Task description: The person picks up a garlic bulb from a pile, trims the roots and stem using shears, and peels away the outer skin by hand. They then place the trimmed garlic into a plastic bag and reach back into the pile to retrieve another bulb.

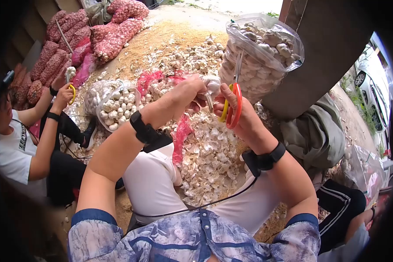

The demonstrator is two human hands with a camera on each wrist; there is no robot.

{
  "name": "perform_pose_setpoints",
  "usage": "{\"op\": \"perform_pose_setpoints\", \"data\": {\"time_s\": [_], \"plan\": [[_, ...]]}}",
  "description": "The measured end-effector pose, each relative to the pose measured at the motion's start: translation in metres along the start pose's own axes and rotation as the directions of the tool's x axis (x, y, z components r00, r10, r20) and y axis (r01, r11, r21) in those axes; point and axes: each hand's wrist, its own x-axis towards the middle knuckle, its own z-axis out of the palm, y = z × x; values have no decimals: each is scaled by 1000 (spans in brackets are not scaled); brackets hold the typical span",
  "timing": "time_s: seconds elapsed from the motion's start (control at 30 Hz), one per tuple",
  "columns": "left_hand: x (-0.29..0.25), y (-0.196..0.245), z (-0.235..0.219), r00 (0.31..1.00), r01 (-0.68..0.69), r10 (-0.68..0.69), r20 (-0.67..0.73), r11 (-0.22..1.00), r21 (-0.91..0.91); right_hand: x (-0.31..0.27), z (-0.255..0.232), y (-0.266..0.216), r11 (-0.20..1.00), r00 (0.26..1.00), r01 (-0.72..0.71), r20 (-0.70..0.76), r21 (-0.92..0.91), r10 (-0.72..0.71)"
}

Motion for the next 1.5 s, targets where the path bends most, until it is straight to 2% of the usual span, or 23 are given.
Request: {"op": "perform_pose_setpoints", "data": {"time_s": [0.07,0.17,0.23,0.27,0.3,0.37,0.43,0.53,0.6,0.77,0.83,0.87,0.9,0.93,0.97,1.0,1.03,1.1,1.17,1.23,1.27,1.37,1.5], "plan": [[-2,-3,23,999,38,-38,26,999,-10,12,-23,12,998,996,42,82,51,-46],[4,-13,35,999,-47,47,6,999,-19,2,-23,-4,998,999,-45,2,43,45],[10,-24,34,965,-217,253,-72,919,329,7,-30,1,997,997,-79,7,-11,79],[27,-47,25,887,-324,454,-80,738,592,6,-28,1,996,995,-91,-35,-14,91],[24,-47,22,886,-325,456,-88,745,583,8,-26,2,994,991,-107,-78,-23,105],[13,-48,23,649,-419,761,-23,383,823,13,-29,9,994,993,-107,-39,24,107],[13,-47,22,609,-486,793,-33,405,775,13,-21,8,992,994,-106,0,74,107],[15,-44,18,532,-509,846,-17,336,792,14,-14,6,989,982,-125,-132,85,136],[11,-40,18,541,-516,840,37,297,803,22,-25,15,980,985,-171,-11,103,173],[4,-41,21,544,-530,838,47,299,794,37,-28,23,979,992,-87,-77,182,103],[3,-52,22,641,-604,747,176,350,716,37,-23,18,972,996,-29,-81,232,49],[5,-60,19,744,-559,626,234,391,731,33,-21,13,974,990,-56,-111,219,82],[0,-55,16,745,-557,626,229,395,731,31,-19,10,975,983,-85,-142,208,116],[-8,-46,12,880,-425,401,254,427,798,34,-22,13,975,988,-43,-133,216,73],[-11,-41,10,957,-290,150,249,418,861,34,-25,14,976,988,-47,-132,214,77],[-9,-38,8,973,-218,172,156,444,869,33,-28,14,980,991,-70,-97,187,89],[-7,-35,6,973,-216,172,154,448,867,32,-29,14,983,993,-92,-62,159,103],[-3,-26,1,978,-133,207,-5,649,749,33,-27,13,983,995,-65,-64,174,77],[9,-36,-7,978,-190,198,60,743,641,34,-27,14,981,997,-39,-64,189,52],[13,-40,-11,964,-213,166,209,950,228,35,-31,15,990,1000,3,1,139,-3],[18,-40,-15,964,-144,94,247,970,194,35,-31,15,991,1000,0,3,137,-1],[19,-36,-10,991,-65,45,129,985,157,30,-11,11,996,998,56,-10,63,-56],[26,-50,-7,956,-209,287,-60,809,549,33,-11,19,992,993,114,33,-45,-112]]}}
